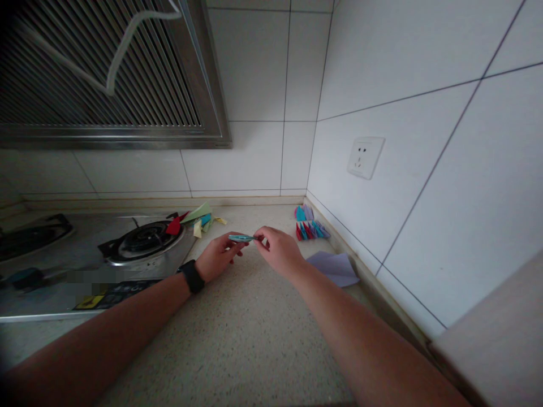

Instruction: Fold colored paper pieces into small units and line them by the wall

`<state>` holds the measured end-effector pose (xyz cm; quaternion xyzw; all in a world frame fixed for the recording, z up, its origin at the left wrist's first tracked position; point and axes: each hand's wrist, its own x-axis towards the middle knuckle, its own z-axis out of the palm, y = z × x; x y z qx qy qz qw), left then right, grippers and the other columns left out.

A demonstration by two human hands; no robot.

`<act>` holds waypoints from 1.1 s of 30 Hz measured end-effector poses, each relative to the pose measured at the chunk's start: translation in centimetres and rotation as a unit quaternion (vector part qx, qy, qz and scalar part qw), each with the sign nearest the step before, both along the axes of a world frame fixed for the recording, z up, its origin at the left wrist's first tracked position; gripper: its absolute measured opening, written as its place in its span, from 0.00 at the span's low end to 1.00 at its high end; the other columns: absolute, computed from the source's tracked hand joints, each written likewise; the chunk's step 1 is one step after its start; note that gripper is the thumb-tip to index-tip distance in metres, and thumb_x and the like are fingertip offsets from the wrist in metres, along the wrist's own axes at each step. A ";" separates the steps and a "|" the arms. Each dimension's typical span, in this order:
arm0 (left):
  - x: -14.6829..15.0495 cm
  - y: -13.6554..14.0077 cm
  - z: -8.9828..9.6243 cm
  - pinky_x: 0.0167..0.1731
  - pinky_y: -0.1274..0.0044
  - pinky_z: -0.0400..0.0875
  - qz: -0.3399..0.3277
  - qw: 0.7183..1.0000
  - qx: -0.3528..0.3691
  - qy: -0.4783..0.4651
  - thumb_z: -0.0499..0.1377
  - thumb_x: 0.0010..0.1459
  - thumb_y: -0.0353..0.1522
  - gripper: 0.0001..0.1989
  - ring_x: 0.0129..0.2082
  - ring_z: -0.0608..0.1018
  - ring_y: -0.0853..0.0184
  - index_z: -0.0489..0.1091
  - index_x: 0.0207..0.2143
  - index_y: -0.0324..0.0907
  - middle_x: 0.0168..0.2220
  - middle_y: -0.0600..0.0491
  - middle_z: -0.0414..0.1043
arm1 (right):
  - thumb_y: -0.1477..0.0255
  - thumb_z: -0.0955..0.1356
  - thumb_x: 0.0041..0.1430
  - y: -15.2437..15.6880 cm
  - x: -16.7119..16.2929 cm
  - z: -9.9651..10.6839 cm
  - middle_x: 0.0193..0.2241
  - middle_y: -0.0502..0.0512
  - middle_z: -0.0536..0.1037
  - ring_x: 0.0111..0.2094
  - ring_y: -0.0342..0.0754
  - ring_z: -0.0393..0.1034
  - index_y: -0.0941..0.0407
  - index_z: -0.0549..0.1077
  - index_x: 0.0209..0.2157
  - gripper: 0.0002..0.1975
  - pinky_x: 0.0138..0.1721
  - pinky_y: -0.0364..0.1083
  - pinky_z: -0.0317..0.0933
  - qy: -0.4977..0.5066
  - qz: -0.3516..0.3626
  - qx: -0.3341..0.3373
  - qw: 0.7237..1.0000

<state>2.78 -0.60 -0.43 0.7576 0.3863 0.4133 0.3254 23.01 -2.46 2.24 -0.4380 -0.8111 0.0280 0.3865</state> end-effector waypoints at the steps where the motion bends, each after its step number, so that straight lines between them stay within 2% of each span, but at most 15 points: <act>1: 0.0 0.0 0.1 0.18 0.83 0.68 0.009 1.000 0.004 -0.002 0.54 0.60 0.41 0.14 0.30 0.77 0.68 0.70 0.42 0.41 0.34 0.50 0.74 | 0.70 0.66 0.59 0.0 0.0 0.0 0.31 0.51 0.76 0.27 0.42 0.66 0.53 0.71 0.37 0.04 0.31 0.41 0.57 -0.004 0.000 -0.006 1.000; 5: -0.1 0.1 0.4 0.18 0.83 0.67 0.023 0.999 -0.007 -0.027 0.55 0.59 0.42 0.14 0.29 0.75 0.69 0.69 0.39 0.40 0.32 0.51 0.73 | 0.69 0.66 0.59 0.1 0.0 -0.2 0.29 0.51 0.76 0.26 0.42 0.66 0.54 0.72 0.36 0.05 0.30 0.41 0.56 -0.008 -0.005 -0.044 0.999; 10: 0.1 0.2 0.2 0.18 0.82 0.66 0.008 0.997 -0.032 -0.070 0.55 0.59 0.43 0.16 0.25 0.74 0.70 0.69 0.38 0.39 0.27 0.53 0.70 | 0.68 0.63 0.63 0.9 -0.3 -1.2 0.29 0.52 0.77 0.29 0.42 0.69 0.55 0.73 0.34 0.09 0.31 0.41 0.58 0.054 0.040 -0.137 0.988; 12: 0.2 0.1 0.2 0.18 0.82 0.65 -0.005 0.996 -0.035 -0.077 0.56 0.58 0.43 0.16 0.25 0.73 0.70 0.69 0.39 0.39 0.28 0.53 0.70 | 0.68 0.62 0.63 1.2 -0.4 -1.5 0.30 0.52 0.78 0.30 0.43 0.70 0.56 0.73 0.34 0.09 0.32 0.41 0.59 0.086 0.059 -0.173 0.979; 16: 0.1 -0.4 0.6 0.19 0.83 0.65 -0.024 0.997 -0.031 -0.073 0.60 0.55 0.42 0.17 0.26 0.74 0.71 0.68 0.41 0.39 0.31 0.52 0.72 | 0.67 0.62 0.63 1.3 -0.4 -1.5 0.31 0.53 0.78 0.27 0.41 0.69 0.56 0.72 0.36 0.09 0.29 0.41 0.60 0.128 0.072 -0.233 0.961; 20: 0.1 -0.7 0.9 0.22 0.82 0.67 -0.022 0.998 -0.016 -0.052 0.62 0.54 0.42 0.18 0.27 0.74 0.71 0.68 0.41 0.39 0.33 0.51 0.73 | 0.67 0.62 0.63 1.2 -0.5 -1.4 0.31 0.53 0.78 0.27 0.41 0.69 0.57 0.71 0.36 0.09 0.27 0.40 0.60 0.140 0.080 -0.256 0.953; 23: 0.0 -0.5 0.9 0.21 0.82 0.66 0.006 0.999 -0.005 -0.047 0.62 0.53 0.42 0.17 0.27 0.73 0.71 0.69 0.40 0.39 0.32 0.52 0.72 | 0.68 0.62 0.63 1.1 -0.5 -1.4 0.30 0.52 0.78 0.26 0.41 0.69 0.56 0.71 0.35 0.09 0.27 0.40 0.59 0.114 0.068 -0.222 0.966; 27: 0.0 0.2 0.4 0.18 0.83 0.66 0.033 0.998 -0.014 -0.045 0.59 0.55 0.42 0.15 0.26 0.72 0.70 0.70 0.38 0.40 0.30 0.52 0.71 | 0.69 0.65 0.60 0.4 -0.2 -0.7 0.28 0.51 0.76 0.26 0.42 0.66 0.55 0.72 0.35 0.06 0.29 0.41 0.56 0.012 0.015 -0.085 0.996; 30: -0.1 0.6 0.1 0.18 0.83 0.67 0.021 0.998 -0.033 -0.054 0.58 0.55 0.41 0.15 0.27 0.73 0.69 0.71 0.38 0.40 0.29 0.52 0.71 | 0.70 0.66 0.59 -0.3 -0.1 0.1 0.28 0.51 0.75 0.28 0.43 0.66 0.54 0.73 0.35 0.04 0.31 0.42 0.55 -0.052 0.001 -0.011 0.999; 33: -0.1 0.8 -0.1 0.19 0.82 0.69 0.004 0.996 -0.044 -0.075 0.59 0.55 0.40 0.14 0.28 0.75 0.69 0.71 0.38 0.39 0.31 0.51 0.72 | 0.72 0.65 0.60 -0.8 -0.2 0.5 0.29 0.52 0.75 0.30 0.44 0.67 0.54 0.73 0.36 0.04 0.33 0.43 0.55 -0.070 0.011 0.014 0.997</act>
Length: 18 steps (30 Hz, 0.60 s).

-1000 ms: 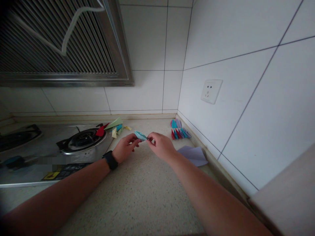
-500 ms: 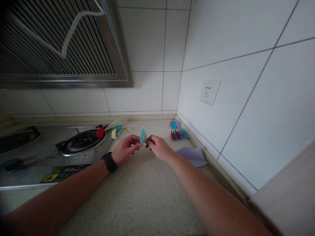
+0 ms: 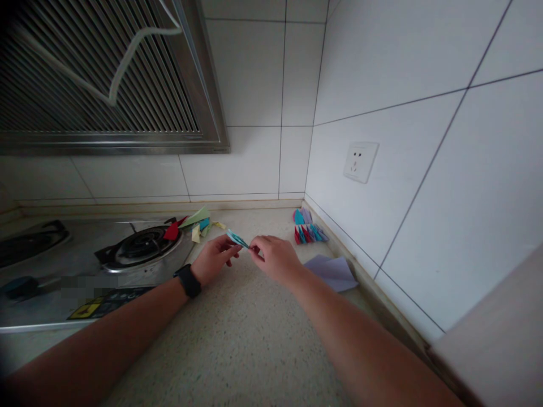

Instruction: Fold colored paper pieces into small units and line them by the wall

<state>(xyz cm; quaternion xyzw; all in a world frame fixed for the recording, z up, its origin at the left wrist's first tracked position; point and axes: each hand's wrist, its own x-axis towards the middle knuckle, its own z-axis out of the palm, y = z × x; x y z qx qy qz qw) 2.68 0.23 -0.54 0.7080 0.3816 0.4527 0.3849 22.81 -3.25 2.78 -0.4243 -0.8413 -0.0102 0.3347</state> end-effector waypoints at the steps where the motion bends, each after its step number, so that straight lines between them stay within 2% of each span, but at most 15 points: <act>1: 0.0 0.0 0.0 0.19 0.82 0.69 -0.004 1.000 -0.003 -0.007 0.59 0.55 0.40 0.14 0.29 0.75 0.69 0.71 0.38 0.39 0.31 0.51 0.72 | 0.72 0.65 0.60 -0.1 0.0 0.1 0.29 0.52 0.75 0.30 0.44 0.67 0.54 0.72 0.36 0.04 0.33 0.43 0.55 0.001 0.001 0.002 1.000; 7: 0.0 0.1 0.0 0.19 0.82 0.69 -0.024 0.999 -0.019 -0.022 0.59 0.55 0.40 0.14 0.30 0.77 0.67 0.71 0.39 0.39 0.32 0.51 0.72 | 0.71 0.66 0.59 0.0 -0.1 0.0 0.29 0.51 0.76 0.28 0.43 0.67 0.54 0.71 0.35 0.03 0.31 0.42 0.53 -0.012 -0.012 0.001 1.000; 12: 0.0 0.1 0.2 0.18 0.82 0.67 0.005 0.999 -0.035 0.000 0.59 0.55 0.41 0.15 0.28 0.77 0.68 0.71 0.39 0.39 0.31 0.51 0.73 | 0.68 0.66 0.59 0.2 -0.1 -0.5 0.30 0.52 0.77 0.30 0.45 0.68 0.53 0.72 0.37 0.06 0.30 0.43 0.53 -0.038 -0.046 -0.039 0.997; 15: -0.3 0.3 0.2 0.17 0.83 0.66 0.035 0.998 -0.045 0.030 0.59 0.55 0.42 0.15 0.27 0.77 0.68 0.72 0.38 0.39 0.31 0.50 0.74 | 0.70 0.68 0.57 0.1 -0.4 -0.9 0.31 0.54 0.77 0.35 0.49 0.69 0.53 0.73 0.38 0.06 0.34 0.45 0.55 -0.080 -0.021 -0.043 0.996; 18: -0.8 0.7 -0.1 0.17 0.83 0.65 0.057 0.996 -0.048 0.048 0.58 0.54 0.42 0.16 0.28 0.77 0.67 0.72 0.39 0.40 0.32 0.50 0.76 | 0.71 0.67 0.56 -0.3 -0.8 -1.0 0.31 0.55 0.77 0.36 0.50 0.68 0.54 0.73 0.33 0.03 0.37 0.47 0.56 -0.130 0.023 -0.032 0.991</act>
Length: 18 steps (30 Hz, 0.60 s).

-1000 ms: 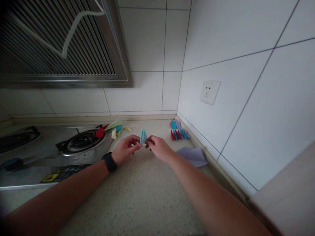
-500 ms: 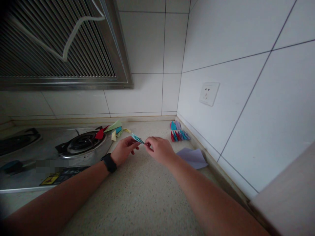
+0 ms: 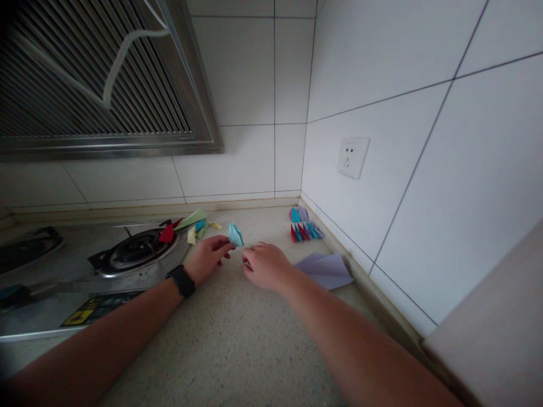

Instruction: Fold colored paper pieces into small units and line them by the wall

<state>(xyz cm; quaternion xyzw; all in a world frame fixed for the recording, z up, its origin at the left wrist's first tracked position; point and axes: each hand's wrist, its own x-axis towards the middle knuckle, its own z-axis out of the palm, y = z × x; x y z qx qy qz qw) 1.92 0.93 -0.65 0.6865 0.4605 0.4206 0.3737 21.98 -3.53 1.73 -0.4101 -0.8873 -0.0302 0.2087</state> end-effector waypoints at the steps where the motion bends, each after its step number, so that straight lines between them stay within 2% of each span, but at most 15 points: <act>1: -0.1 0.1 -0.1 0.16 0.83 0.65 0.001 1.000 0.000 0.005 0.58 0.54 0.42 0.16 0.28 0.77 0.68 0.72 0.39 0.40 0.33 0.50 0.76 | 0.71 0.67 0.56 -0.1 -0.1 0.0 0.31 0.55 0.78 0.36 0.50 0.68 0.54 0.73 0.33 0.03 0.37 0.47 0.57 -0.011 0.013 0.002 1.000; 3: -0.3 0.5 -0.3 0.16 0.83 0.64 0.001 1.000 -0.002 0.017 0.58 0.54 0.42 0.15 0.27 0.76 0.69 0.72 0.38 0.41 0.34 0.50 0.76 | 0.71 0.66 0.57 -0.4 -0.4 -0.2 0.31 0.55 0.78 0.36 0.50 0.69 0.54 0.73 0.32 0.03 0.36 0.47 0.57 -0.025 0.018 0.005 1.000; 6: 0.0 1.4 0.0 0.15 0.83 0.62 0.000 0.999 -0.023 0.044 0.58 0.53 0.41 0.14 0.24 0.75 0.70 0.73 0.36 0.39 0.34 0.49 0.77 | 0.70 0.65 0.57 -0.6 -0.8 -0.5 0.29 0.55 0.78 0.31 0.49 0.70 0.54 0.73 0.30 0.06 0.30 0.46 0.55 -0.033 -0.032 0.003 0.999; 10: 1.7 4.2 1.3 0.16 0.82 0.63 -0.036 0.995 -0.047 0.077 0.59 0.52 0.39 0.14 0.23 0.75 0.70 0.74 0.35 0.37 0.33 0.46 0.77 | 0.68 0.64 0.58 -0.9 -1.4 -0.7 0.30 0.57 0.78 0.28 0.49 0.70 0.55 0.72 0.30 0.08 0.27 0.46 0.53 -0.025 -0.065 -0.003 0.998; 13: 4.4 7.4 2.4 0.17 0.82 0.63 -0.052 0.993 -0.054 0.092 0.60 0.50 0.37 0.13 0.23 0.75 0.70 0.75 0.34 0.36 0.34 0.45 0.78 | 0.70 0.63 0.58 -1.1 -1.8 -0.2 0.30 0.56 0.77 0.28 0.49 0.70 0.55 0.70 0.30 0.05 0.27 0.46 0.53 0.066 -0.129 -0.001 0.989; 15: 6.8 9.8 2.6 0.19 0.82 0.65 -0.060 0.992 -0.055 0.097 0.60 0.51 0.36 0.12 0.24 0.76 0.70 0.75 0.33 0.35 0.34 0.45 0.78 | 0.72 0.63 0.58 -1.2 -1.9 0.4 0.29 0.55 0.76 0.29 0.48 0.69 0.54 0.68 0.30 0.04 0.29 0.45 0.54 0.154 -0.163 0.012 0.974; 18: 10.7 13.0 2.0 0.21 0.82 0.66 -0.055 0.991 -0.053 0.109 0.58 0.54 0.35 0.13 0.25 0.76 0.71 0.75 0.36 0.35 0.36 0.44 0.78 | 0.74 0.61 0.59 -1.3 -1.8 1.3 0.29 0.55 0.74 0.31 0.47 0.68 0.54 0.65 0.30 0.05 0.30 0.44 0.55 0.273 -0.169 0.038 0.946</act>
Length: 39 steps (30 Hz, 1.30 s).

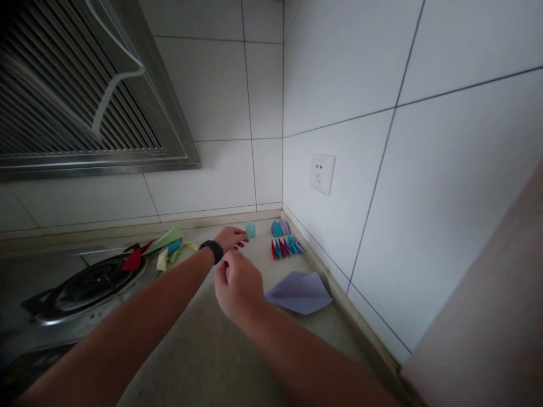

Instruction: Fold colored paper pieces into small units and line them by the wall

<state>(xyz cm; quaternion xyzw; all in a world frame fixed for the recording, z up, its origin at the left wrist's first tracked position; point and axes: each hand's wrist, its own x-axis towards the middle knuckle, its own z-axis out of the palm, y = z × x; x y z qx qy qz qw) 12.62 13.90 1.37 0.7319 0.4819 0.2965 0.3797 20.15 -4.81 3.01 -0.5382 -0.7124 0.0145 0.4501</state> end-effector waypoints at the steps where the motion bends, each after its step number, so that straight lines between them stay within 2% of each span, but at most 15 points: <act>1: 1.2 0.9 -0.3 0.22 0.82 0.66 0.003 1.000 0.001 0.010 0.57 0.55 0.35 0.13 0.26 0.76 0.71 0.75 0.37 0.35 0.36 0.45 0.78 | 0.75 0.61 0.59 0.0 0.0 0.1 0.29 0.55 0.74 0.31 0.47 0.67 0.53 0.65 0.30 0.05 0.30 0.44 0.55 0.025 0.003 0.011 1.000; 4: 3.9 3.0 -1.4 0.24 0.81 0.67 0.025 0.998 0.022 0.052 0.55 0.56 0.35 0.13 0.26 0.76 0.70 0.76 0.35 0.35 0.34 0.46 0.78 | 0.77 0.60 0.60 -0.1 -0.2 0.1 0.28 0.53 0.72 0.31 0.46 0.66 0.54 0.63 0.29 0.06 0.31 0.43 0.55 0.054 0.009 0.028 0.998; 8: 5.2 4.8 -2.4 0.30 0.78 0.67 0.048 0.989 0.078 0.116 0.57 0.54 0.36 0.11 0.30 0.77 0.66 0.77 0.30 0.38 0.28 0.48 0.78 | 0.78 0.61 0.57 -0.1 -0.7 -0.5 0.28 0.51 0.70 0.30 0.44 0.65 0.55 0.62 0.29 0.04 0.31 0.43 0.54 0.043 0.040 0.036 0.998; 12: 5.7 5.8 -2.9 0.36 0.75 0.67 0.060 0.975 0.129 0.170 0.59 0.53 0.40 0.13 0.36 0.77 0.61 0.76 0.32 0.41 0.33 0.47 0.78 | 0.78 0.62 0.56 0.1 -0.7 -0.7 0.27 0.50 0.70 0.30 0.44 0.65 0.55 0.62 0.29 0.04 0.31 0.43 0.54 0.032 0.051 0.028 0.998; 16: 6.0 5.5 -3.5 0.40 0.73 0.67 0.063 0.960 0.177 0.208 0.54 0.58 0.44 0.18 0.40 0.77 0.60 0.73 0.41 0.41 0.39 0.45 0.77 | 0.77 0.62 0.55 0.1 -0.5 -0.6 0.28 0.51 0.70 0.30 0.44 0.65 0.55 0.62 0.29 0.03 0.31 0.43 0.54 0.028 0.051 0.023 0.998; 23: 5.5 4.0 -3.9 0.49 0.71 0.65 -0.023 0.927 0.269 0.262 0.52 0.60 0.37 0.16 0.47 0.73 0.60 0.71 0.48 0.45 0.46 0.47 0.73 | 0.76 0.63 0.55 0.0 -0.4 -0.6 0.27 0.50 0.69 0.30 0.43 0.65 0.55 0.62 0.29 0.03 0.31 0.42 0.55 0.024 0.065 0.018 0.997; 30: 5.7 3.9 -4.2 0.51 0.67 0.63 -0.057 0.902 0.298 0.307 0.49 0.61 0.37 0.19 0.48 0.72 0.58 0.68 0.53 0.48 0.49 0.48 0.72 | 0.77 0.63 0.54 0.2 -0.4 -0.9 0.27 0.49 0.69 0.29 0.43 0.65 0.55 0.63 0.29 0.03 0.31 0.42 0.55 0.005 0.087 0.005 0.996; 39: 5.7 3.5 -4.0 0.53 0.67 0.62 -0.066 0.897 0.302 0.317 0.49 0.61 0.36 0.21 0.51 0.70 0.59 0.65 0.56 0.47 0.52 0.49 0.71 | 0.76 0.64 0.54 0.1 -0.5 -1.1 0.27 0.49 0.70 0.29 0.42 0.65 0.55 0.64 0.29 0.03 0.30 0.42 0.54 -0.015 0.094 -0.007 0.995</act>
